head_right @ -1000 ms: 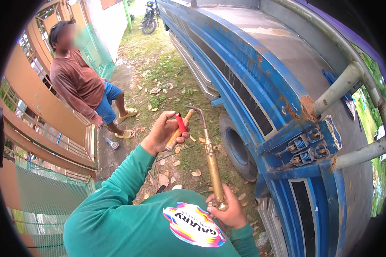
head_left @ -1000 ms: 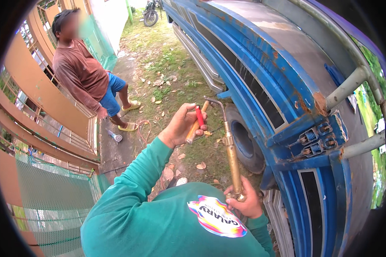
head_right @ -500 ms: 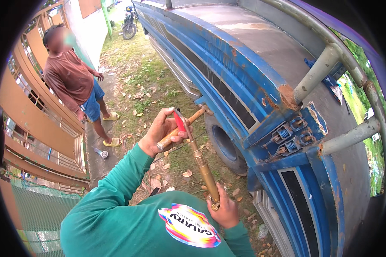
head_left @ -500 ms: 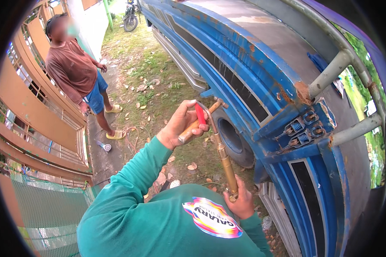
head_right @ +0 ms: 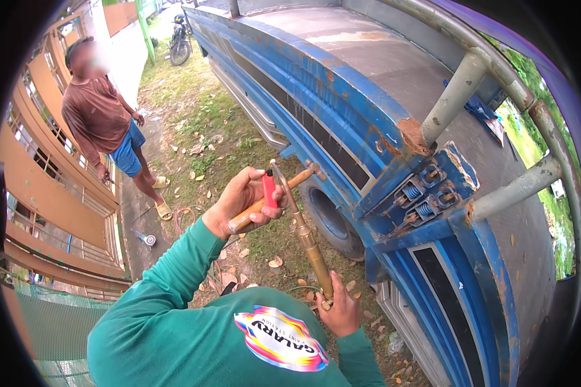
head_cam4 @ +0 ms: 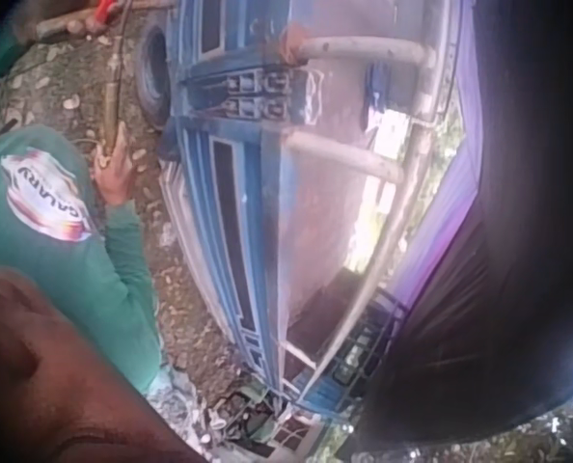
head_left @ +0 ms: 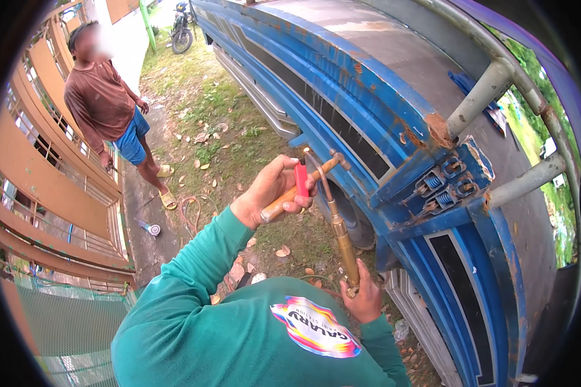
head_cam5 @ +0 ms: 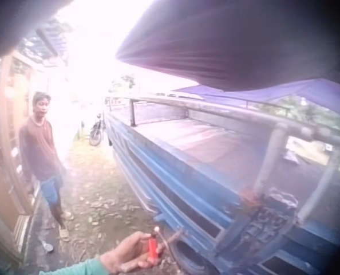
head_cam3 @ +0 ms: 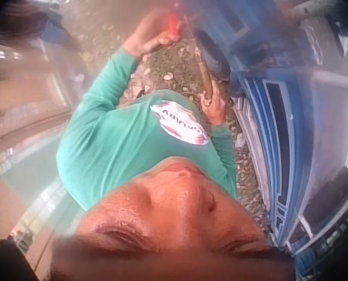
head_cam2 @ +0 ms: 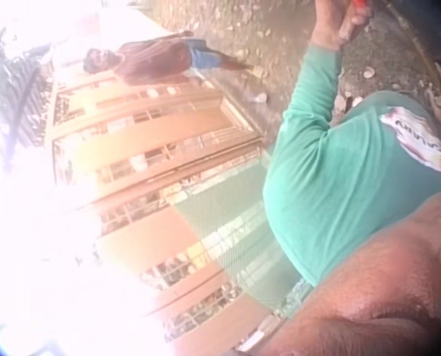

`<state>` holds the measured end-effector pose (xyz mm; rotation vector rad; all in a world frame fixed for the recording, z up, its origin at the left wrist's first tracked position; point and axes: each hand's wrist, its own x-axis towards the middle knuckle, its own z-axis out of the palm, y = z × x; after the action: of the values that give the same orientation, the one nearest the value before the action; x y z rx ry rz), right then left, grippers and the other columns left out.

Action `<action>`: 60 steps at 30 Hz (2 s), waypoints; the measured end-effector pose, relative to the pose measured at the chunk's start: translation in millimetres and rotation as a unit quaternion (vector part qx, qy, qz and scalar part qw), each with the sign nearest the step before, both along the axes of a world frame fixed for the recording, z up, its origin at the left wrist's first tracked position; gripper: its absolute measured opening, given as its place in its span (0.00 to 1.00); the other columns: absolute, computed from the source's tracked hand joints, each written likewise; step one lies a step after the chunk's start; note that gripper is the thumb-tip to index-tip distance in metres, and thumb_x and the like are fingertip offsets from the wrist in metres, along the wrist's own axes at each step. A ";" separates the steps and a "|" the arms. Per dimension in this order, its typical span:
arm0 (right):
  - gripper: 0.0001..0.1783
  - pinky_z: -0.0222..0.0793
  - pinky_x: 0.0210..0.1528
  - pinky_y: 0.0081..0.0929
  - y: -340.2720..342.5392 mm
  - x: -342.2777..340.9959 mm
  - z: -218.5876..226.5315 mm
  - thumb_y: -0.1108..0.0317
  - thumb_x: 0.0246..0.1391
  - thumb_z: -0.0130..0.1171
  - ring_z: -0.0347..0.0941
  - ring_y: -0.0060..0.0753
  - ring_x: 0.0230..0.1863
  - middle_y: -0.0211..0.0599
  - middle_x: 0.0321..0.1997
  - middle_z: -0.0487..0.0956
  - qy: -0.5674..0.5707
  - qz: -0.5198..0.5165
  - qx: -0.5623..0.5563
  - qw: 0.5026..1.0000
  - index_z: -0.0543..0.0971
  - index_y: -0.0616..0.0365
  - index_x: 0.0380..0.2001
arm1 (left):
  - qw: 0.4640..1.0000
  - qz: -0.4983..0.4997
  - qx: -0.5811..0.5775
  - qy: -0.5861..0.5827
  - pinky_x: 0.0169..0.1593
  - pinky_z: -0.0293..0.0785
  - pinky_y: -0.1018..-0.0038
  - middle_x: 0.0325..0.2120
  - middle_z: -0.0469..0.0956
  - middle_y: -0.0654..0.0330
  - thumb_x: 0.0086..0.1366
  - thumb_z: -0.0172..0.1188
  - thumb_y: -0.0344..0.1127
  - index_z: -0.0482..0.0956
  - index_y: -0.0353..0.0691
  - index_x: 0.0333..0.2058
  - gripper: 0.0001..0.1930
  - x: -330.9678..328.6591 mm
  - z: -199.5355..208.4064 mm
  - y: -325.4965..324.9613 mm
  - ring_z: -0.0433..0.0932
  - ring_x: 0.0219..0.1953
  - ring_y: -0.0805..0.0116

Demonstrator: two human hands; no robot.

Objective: The person uses a blowtorch, a hammer, and an adjustable wrench to repair a metal component on the side of a blue truck. They light the torch with a lighter, heat the metal, and tap it with a hammer while a second person watches.

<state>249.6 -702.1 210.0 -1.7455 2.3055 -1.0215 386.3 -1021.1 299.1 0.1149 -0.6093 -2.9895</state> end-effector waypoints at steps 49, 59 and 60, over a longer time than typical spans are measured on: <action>0.43 0.77 0.45 0.40 43.4 37.1 -14.6 0.71 0.47 0.71 0.81 0.48 0.44 0.47 0.44 0.82 -0.037 -0.228 -0.133 0.964 0.62 0.60 0.65 | 0.982 -0.169 -0.039 -0.069 0.16 0.67 0.87 0.33 0.71 0.49 0.71 0.50 0.57 0.73 0.28 0.37 0.29 -96.9 83.5 68.5 0.68 0.23 0.74; 0.42 0.77 0.45 0.40 22.0 43.6 -17.1 0.73 0.48 0.70 0.81 0.48 0.44 0.47 0.44 0.82 -0.021 -0.254 -0.180 0.950 0.61 0.61 0.65 | 0.956 -0.254 -0.114 -0.094 0.15 0.66 0.86 0.33 0.70 0.49 0.74 0.46 0.56 0.74 0.26 0.35 0.30 -96.5 122.3 54.1 0.70 0.23 0.72; 0.42 0.78 0.45 0.40 18.9 44.5 -20.6 0.73 0.48 0.70 0.81 0.49 0.44 0.48 0.44 0.82 -0.016 -0.255 -0.190 0.948 0.61 0.61 0.65 | 0.953 -0.260 -0.123 -0.098 0.14 0.65 0.86 0.33 0.69 0.51 0.74 0.45 0.56 0.74 0.26 0.34 0.30 -97.5 127.5 52.5 0.69 0.23 0.72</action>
<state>294.0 -683.2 189.4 -1.2126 2.7533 -1.6546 288.8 -968.6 426.5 0.2757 -1.1977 -3.3834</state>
